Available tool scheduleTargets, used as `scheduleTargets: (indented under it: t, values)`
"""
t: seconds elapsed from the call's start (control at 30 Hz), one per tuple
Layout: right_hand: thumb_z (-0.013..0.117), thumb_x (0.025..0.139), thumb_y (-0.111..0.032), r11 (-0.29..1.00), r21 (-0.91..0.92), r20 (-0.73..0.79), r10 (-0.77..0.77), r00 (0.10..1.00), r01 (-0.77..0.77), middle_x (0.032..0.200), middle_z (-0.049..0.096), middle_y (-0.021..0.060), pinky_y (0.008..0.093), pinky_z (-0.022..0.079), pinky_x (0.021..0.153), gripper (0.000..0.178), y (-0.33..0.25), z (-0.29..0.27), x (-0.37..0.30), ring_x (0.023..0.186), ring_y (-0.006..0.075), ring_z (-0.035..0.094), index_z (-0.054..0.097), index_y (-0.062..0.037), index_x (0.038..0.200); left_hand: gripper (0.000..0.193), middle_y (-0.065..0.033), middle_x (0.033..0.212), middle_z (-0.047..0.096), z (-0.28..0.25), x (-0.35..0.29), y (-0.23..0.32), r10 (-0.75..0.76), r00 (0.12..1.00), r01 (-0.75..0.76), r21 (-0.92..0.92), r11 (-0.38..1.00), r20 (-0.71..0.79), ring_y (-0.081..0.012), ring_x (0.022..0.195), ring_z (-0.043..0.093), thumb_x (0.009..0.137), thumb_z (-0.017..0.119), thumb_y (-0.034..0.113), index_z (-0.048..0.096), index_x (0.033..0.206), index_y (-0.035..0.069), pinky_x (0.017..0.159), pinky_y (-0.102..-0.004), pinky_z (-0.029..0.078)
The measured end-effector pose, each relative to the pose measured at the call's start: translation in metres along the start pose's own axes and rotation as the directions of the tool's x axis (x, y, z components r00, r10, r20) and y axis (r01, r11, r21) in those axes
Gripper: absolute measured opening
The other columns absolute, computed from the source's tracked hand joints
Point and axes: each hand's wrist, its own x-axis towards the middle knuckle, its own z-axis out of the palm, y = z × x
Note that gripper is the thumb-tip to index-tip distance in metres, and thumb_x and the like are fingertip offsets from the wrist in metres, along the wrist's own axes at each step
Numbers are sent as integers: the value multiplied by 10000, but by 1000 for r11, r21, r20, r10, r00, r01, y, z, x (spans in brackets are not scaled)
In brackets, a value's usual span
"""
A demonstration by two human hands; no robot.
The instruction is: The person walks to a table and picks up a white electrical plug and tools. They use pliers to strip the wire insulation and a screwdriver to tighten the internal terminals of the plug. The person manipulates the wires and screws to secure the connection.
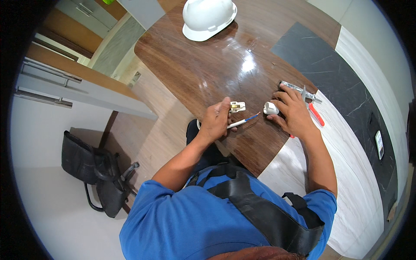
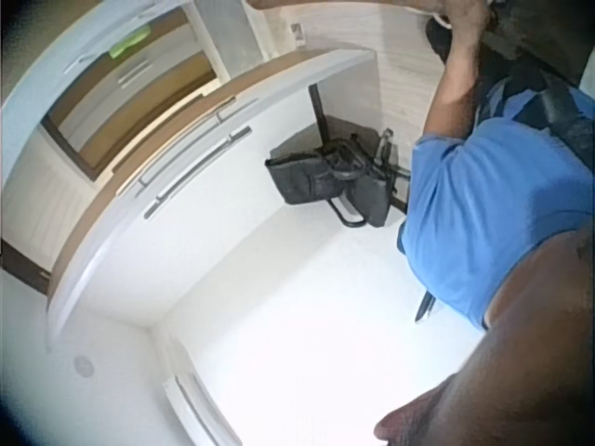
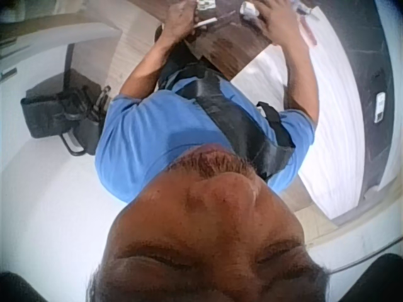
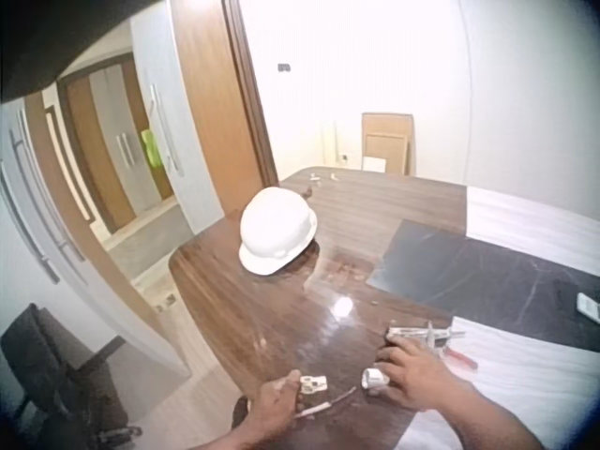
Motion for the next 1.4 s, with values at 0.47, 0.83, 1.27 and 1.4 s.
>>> scheduleTargets:
  t: [0.47, 0.83, 1.27, 1.4]
  values:
    - [708, 845, -442, 995, -70, -40, 65, 997, -68, 1226, 609, 165, 489, 327, 1109, 536, -7, 6, -1, 1336, 360, 423, 678, 21, 1115, 557, -29, 650, 548, -8, 4, -6, -3, 996, 8, -56, 998, 90, -153, 491, 633, 1019, 418, 537, 600, 942, 16, 353, -230, 427]
    - [656, 934, -338, 816, 330, 72, 480, 874, -475, 978, 700, 95, 345, 504, 686, 371, -41, -19, -6, 802, 218, 652, 683, 2, 1079, 530, -38, 643, 545, -12, 6, -4, -47, 993, 60, -123, 991, 105, -165, 474, 622, 1023, 405, 529, 528, 862, 39, 331, -242, 429]
    - [606, 990, -329, -170, 871, 489, 393, 779, -461, 954, 666, 60, 198, 454, 566, 392, -114, 53, -16, 715, 93, 610, 636, -9, 1214, 495, -26, 647, 520, -3, 5, 4, -197, 953, 237, -163, 958, 230, -166, 492, 585, 1019, 415, 532, 504, 859, 72, 361, -279, 475]
    - [604, 985, -390, -186, 887, 461, 408, 788, -423, 819, 663, 16, 209, 412, 566, 383, -108, 61, -23, 706, 71, 584, 688, -32, 1089, 498, -27, 674, 535, 6, 1, 13, -255, 934, 301, -170, 938, 249, -154, 514, 579, 1019, 425, 527, 504, 829, 74, 388, -288, 490]
